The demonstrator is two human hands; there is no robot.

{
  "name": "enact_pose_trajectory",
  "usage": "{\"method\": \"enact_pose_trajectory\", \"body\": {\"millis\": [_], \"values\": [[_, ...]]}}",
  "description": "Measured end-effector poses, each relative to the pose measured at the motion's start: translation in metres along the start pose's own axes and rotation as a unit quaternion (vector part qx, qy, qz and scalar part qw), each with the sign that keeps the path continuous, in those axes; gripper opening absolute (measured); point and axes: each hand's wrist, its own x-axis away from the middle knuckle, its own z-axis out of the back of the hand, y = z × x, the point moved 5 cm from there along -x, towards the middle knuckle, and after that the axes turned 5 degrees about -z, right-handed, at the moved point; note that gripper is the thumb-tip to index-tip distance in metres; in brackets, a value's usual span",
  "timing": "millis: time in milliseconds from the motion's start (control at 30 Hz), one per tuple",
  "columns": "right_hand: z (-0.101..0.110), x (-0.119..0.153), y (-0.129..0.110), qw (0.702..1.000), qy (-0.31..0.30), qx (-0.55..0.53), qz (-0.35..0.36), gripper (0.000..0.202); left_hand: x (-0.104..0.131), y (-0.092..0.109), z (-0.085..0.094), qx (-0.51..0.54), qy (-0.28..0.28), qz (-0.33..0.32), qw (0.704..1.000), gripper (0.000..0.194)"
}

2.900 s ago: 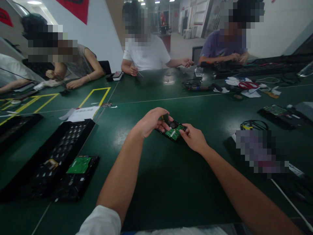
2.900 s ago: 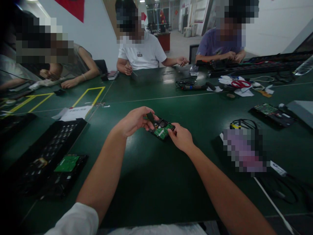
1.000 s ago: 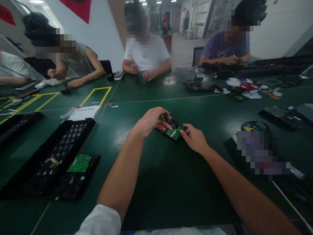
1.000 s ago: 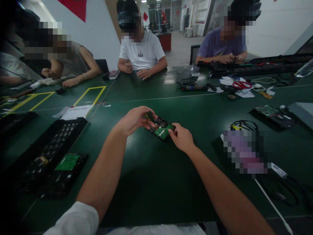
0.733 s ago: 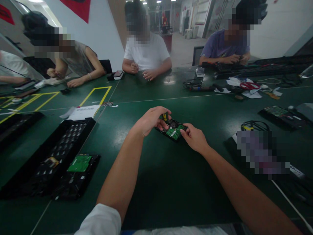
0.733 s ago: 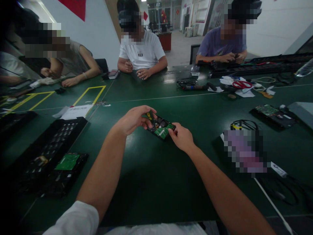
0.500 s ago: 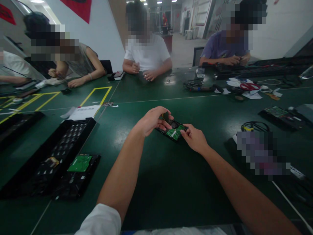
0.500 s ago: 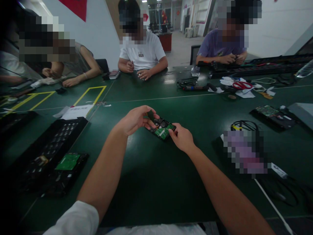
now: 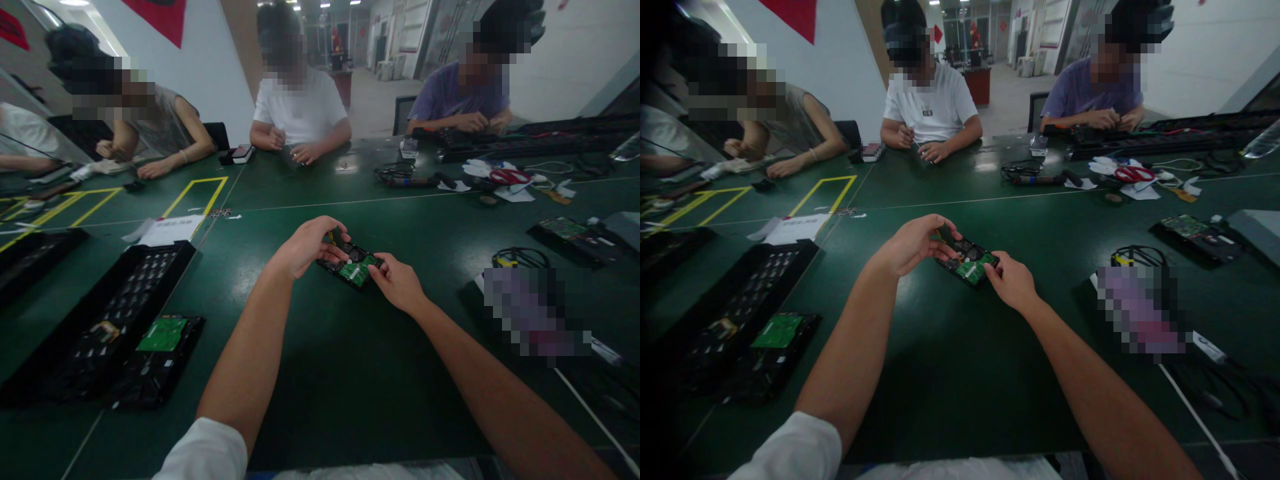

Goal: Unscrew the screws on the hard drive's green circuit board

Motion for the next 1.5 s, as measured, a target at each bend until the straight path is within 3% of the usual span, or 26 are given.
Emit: {"method": "enact_pose_trajectory", "body": {"millis": [233,500,933,1067,1267,1500], "values": [[-0.001,0.000,0.001,1.000,0.000,-0.002,-0.003,0.045,0.000,0.004,-0.002,-0.045,0.004,-0.010,0.999,0.025],[0.000,0.000,0.000,1.000,-0.005,-0.004,-0.006,0.047,0.002,0.003,-0.004,0.003,-0.006,-0.003,1.000,0.019],[-0.001,-0.001,0.001,1.000,0.003,0.005,-0.003,0.045,0.002,0.007,-0.003,-0.093,-0.007,-0.032,0.995,0.024],[-0.001,-0.001,0.001,1.000,0.000,0.003,-0.002,0.045,0.004,0.010,-0.002,-0.055,0.009,-0.020,0.998,0.016],[0.000,0.000,-0.001,1.000,-0.006,0.004,0.000,0.047,0.000,0.005,-0.005,-0.007,-0.027,-0.023,0.999,0.018],[-0.002,0.000,0.001,1.000,-0.001,0.003,-0.003,0.046,-0.001,0.003,-0.003,-0.072,-0.027,-0.048,0.996,0.022]]}}
